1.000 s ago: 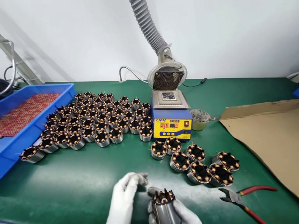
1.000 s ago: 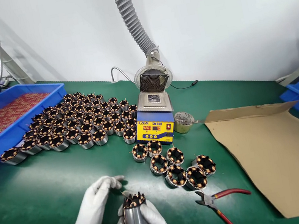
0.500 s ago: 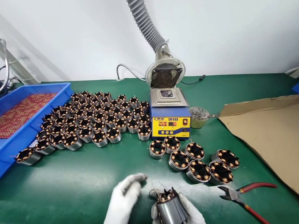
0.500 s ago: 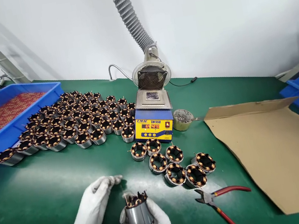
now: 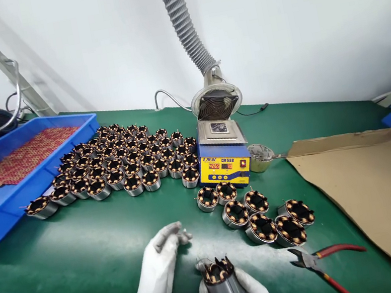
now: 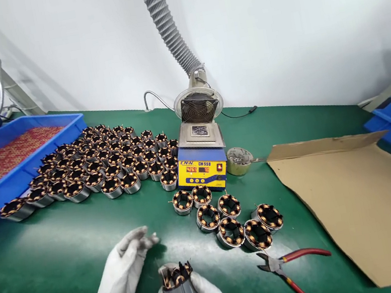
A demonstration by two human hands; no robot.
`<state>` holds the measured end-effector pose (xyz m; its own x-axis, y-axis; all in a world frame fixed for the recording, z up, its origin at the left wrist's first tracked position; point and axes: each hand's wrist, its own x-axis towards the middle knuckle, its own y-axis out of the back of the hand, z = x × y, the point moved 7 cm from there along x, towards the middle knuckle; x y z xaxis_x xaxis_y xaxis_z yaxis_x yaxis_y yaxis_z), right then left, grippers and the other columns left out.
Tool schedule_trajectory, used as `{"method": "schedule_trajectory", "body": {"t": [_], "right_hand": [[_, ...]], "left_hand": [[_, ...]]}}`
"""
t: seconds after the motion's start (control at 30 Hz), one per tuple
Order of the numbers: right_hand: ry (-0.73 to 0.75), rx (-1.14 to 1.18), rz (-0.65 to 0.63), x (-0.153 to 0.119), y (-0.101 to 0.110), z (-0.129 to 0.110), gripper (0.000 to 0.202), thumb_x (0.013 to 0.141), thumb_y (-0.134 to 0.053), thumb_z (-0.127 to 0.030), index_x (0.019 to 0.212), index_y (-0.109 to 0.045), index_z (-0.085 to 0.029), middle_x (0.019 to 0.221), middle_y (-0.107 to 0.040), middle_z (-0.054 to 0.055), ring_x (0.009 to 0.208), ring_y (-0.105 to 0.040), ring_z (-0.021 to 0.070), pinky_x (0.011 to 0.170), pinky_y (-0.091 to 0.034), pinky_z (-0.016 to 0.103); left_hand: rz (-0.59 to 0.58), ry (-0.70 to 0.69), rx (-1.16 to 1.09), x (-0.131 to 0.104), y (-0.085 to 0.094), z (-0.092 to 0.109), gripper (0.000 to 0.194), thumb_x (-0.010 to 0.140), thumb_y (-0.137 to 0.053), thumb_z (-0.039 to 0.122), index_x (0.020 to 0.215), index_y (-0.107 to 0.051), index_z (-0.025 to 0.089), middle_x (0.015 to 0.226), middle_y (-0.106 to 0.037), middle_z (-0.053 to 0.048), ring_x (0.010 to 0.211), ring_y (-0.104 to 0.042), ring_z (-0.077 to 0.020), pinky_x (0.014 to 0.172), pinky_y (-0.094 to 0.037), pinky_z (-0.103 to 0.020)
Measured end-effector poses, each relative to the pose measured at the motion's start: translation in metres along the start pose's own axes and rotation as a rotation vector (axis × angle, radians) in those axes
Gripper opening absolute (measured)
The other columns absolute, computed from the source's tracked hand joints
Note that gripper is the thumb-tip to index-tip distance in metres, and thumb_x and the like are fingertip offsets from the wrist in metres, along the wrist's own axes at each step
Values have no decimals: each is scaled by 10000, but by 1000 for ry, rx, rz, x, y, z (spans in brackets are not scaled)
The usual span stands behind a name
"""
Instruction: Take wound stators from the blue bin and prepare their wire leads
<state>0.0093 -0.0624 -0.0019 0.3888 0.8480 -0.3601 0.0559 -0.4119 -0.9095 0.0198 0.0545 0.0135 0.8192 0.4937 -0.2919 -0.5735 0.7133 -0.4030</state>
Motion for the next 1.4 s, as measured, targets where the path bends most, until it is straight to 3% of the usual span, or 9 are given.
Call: {"method": "schedule_trajectory", "body": {"t": [0.17, 0.3, 0.4, 0.5, 0.7, 0.87, 1.03, 1.3, 1.4], "right_hand": [[217, -257, 101, 5, 5, -10, 529, 636, -757, -465, 1057, -636, -168, 918, -697, 92, 799, -654, 222, 668, -487, 307], [461, -755, 544, -8, 25, -26, 634, 477, -798, -184, 1084, -623, -239, 1125, -638, 68, 1018, -591, 291, 883, -451, 380], [599, -1057, 738, -11, 27, -30, 575, 456, -758, -120, 998, -629, -262, 1128, -638, 63, 1103, -543, 324, 956, -400, 416], [751, -1233, 765, -5, 20, -27, 394, 500, -772, -197, 847, -600, -264, 1108, -643, 94, 1140, -510, 352, 940, -396, 461], [817, -1339, 718, 1, 21, -23, 394, 520, -799, -214, 797, -525, -270, 1048, -663, 95, 1075, -555, 356, 900, -407, 465], [800, -1333, 674, 1, 22, -23, 421, 500, -800, -183, 799, -519, -276, 1087, -661, 80, 1102, -546, 353, 927, -403, 466], [779, -1369, 663, 1, 23, -22, 340, 587, -763, -281, 837, -533, -289, 1081, -666, 72, 1099, -551, 340, 951, -391, 481], [806, -1279, 707, -1, 35, -20, 560, 554, -819, -370, 1063, -607, -278, 1111, -645, 91, 1114, -516, 385, 989, -330, 521], [799, -1346, 722, 0, 32, -20, 552, 592, -794, -400, 1080, -582, -254, 1129, -636, 114, 1112, -518, 387, 986, -327, 526]], "left_hand": [[-103, 226, 330, -14, -7, -19, 84, 578, -692, 207, 656, -680, 178, 570, -662, -11, 384, -520, -133, 377, -425, -246], [75, -38, 119, -2, 12, 2, 181, 660, -719, 336, 747, -661, 187, 679, -684, -1, 689, -632, -152, 677, -495, -239], [-84, 31, 98, 3, 5, -5, 512, 658, -741, 475, 1062, -602, 193, 948, -708, -53, 946, -630, -189, 829, -470, -269], [-182, 175, 127, 0, -10, -22, 537, 585, -785, 496, 970, -642, 149, 855, -717, -75, 860, -651, -213, 812, -484, -308], [101, 50, -159, 11, 10, 1, 378, 616, -779, 446, 854, -654, 180, 693, -689, 0, 771, -649, -162, 780, -482, -272], [-82, 183, 319, 13, 9, 8, 285, 559, -740, 209, 835, -687, 157, 744, -704, -21, 727, -628, -170, 700, -474, -269], [-64, 220, 368, 8, -5, -5, 74, 526, -645, 176, 598, -639, 161, 557, -633, 25, 563, -579, -138, 582, -450, -251], [223, -12, 324, 12, 32, 17, 215, 626, -694, 342, 741, -676, 162, 769, -726, -46, 727, -645, -185, 703, -500, -282], [161, 15, 393, 12, 30, 19, 287, 621, -679, 371, 812, -681, 157, 828, -734, -71, 810, -662, -222, 781, -509, -323]]}}
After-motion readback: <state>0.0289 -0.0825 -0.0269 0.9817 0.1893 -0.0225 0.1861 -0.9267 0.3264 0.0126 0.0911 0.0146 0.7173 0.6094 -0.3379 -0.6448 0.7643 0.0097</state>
